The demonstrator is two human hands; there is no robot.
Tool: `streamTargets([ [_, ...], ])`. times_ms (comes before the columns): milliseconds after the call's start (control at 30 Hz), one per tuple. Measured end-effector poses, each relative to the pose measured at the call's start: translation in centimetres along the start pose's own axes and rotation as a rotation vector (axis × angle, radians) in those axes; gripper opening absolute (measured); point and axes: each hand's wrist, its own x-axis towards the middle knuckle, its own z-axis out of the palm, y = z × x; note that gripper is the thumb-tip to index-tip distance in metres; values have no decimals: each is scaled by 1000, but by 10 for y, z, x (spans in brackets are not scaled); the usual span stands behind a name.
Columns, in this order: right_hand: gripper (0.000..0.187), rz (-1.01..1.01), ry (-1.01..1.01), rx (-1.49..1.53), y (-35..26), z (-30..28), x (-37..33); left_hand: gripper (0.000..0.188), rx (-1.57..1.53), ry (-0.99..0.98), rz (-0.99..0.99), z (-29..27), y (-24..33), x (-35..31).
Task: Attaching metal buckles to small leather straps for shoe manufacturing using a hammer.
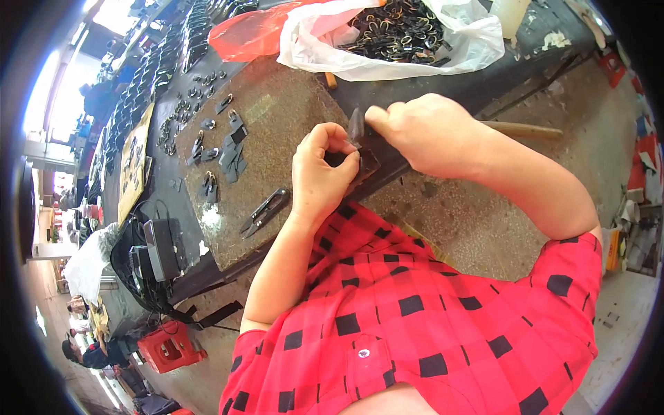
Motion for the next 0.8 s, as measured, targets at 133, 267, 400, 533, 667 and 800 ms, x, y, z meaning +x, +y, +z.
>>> streamTargets([
  [133, 23, 55, 32, 21, -6, 2, -3, 24, 21, 54, 39, -1, 4, -4],
  [267, 21, 22, -92, -28, -4, -6, 7, 21, 36, 35, 34, -3, -1, -4],
  [400, 22, 4, 14, 2, -2, -4, 1, 21, 73, 39, 43, -3, 0, -4],
  [533, 21, 5, -28, -3, -9, -4, 5, 21, 79, 47, 36, -3, 2, -5],
  [667, 20, -94, -96, -45, -13, -16, 15, 21, 125, 51, 38, -6, 4, -5],
  [800, 20, -67, -96, -31, -3, -18, 13, 21, 53, 49, 51, -3, -1, -5],
])
